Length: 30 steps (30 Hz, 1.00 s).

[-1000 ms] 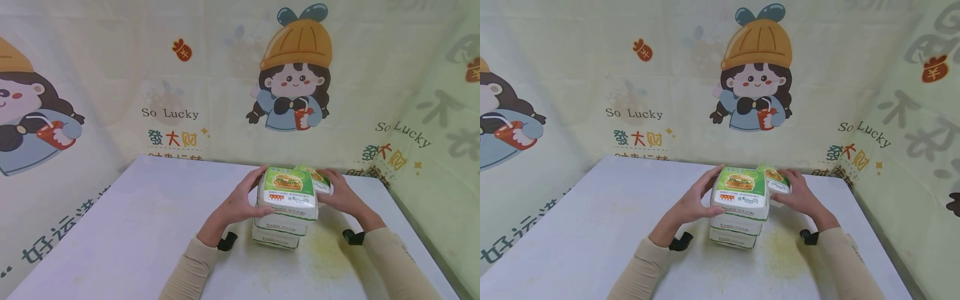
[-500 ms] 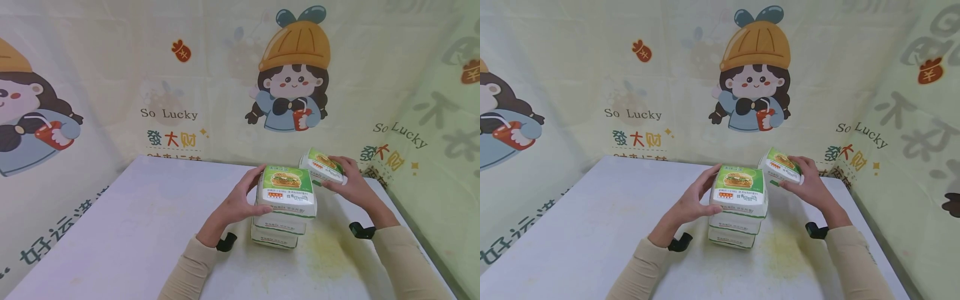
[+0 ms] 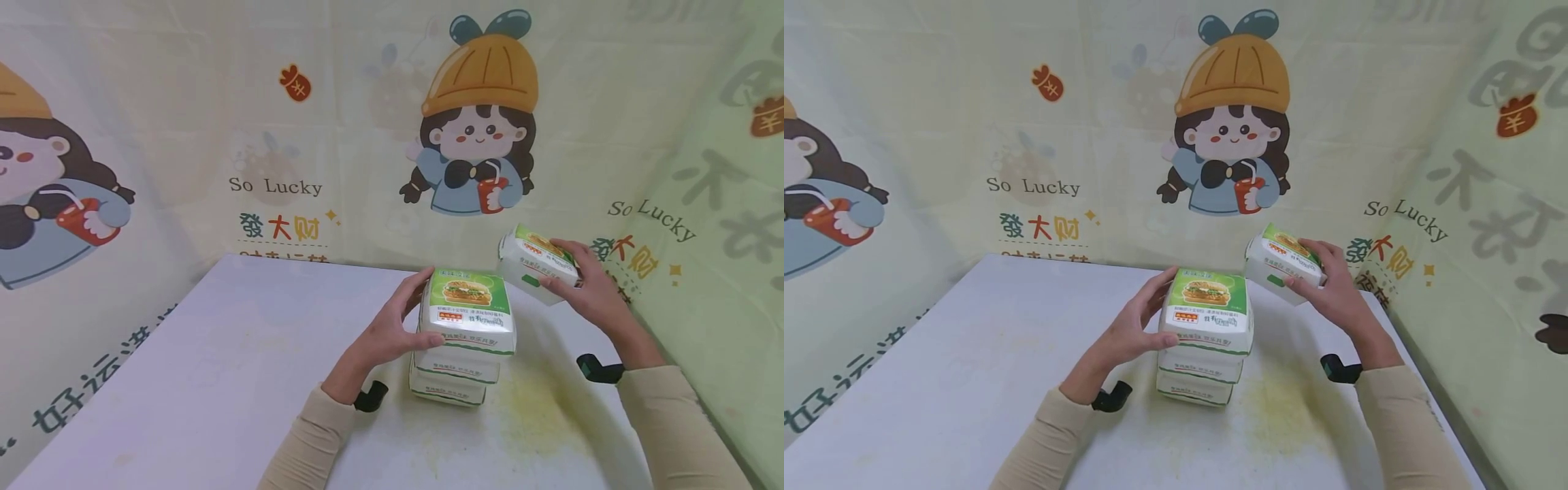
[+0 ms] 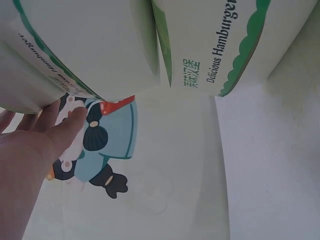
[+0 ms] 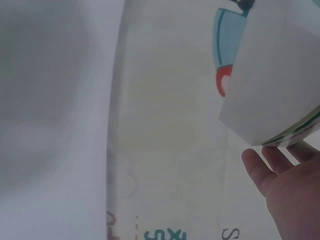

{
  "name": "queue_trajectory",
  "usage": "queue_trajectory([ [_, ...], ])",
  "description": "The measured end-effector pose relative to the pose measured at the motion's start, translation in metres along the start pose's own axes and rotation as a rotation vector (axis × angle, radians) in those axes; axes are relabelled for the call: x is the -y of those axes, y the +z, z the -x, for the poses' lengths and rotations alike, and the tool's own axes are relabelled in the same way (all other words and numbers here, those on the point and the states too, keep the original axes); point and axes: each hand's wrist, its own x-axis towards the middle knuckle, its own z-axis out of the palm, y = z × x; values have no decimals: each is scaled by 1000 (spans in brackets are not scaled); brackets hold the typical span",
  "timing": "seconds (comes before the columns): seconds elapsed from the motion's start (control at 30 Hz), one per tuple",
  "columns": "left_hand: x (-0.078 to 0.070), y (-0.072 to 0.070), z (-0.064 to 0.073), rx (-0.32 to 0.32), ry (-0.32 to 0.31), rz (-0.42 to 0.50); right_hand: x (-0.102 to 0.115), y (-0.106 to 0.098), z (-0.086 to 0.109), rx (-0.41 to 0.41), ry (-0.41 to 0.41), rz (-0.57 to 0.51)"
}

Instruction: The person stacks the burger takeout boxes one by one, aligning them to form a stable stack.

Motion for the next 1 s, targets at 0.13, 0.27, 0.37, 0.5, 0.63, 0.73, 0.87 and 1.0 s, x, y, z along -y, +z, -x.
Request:
queue_trajectory([
  [0.13, -1, 1, 0, 10, -14, 17, 5, -2, 0, -12, -7, -19],
  [0.27, -2, 2, 1, 21, -16, 25, 9, -3, 0, -23, -14, -39],
  [0.37, -2, 2, 2, 24, -3, 24, 13, -4, -1, -39, -35, -45],
  [0.5, -2, 1, 2, 35, 25, 27, 17, -6, -2, -53, -61, -50],
  [0.63, -1, 1, 3, 45, 47, 28, 24, -7, -2, -60, -79, -63],
  [0.73, 0, 0, 3, 50, 50, 31, 31, -9, -1, -73, -95, -64],
  [0.87, 0, 0, 3, 54, 49, 34, 40, -11, -1, -89, -110, -56],
  [1.0, 0, -1, 2, 53, 59, 26, 48, -12, 0, -98, -124, -49],
])
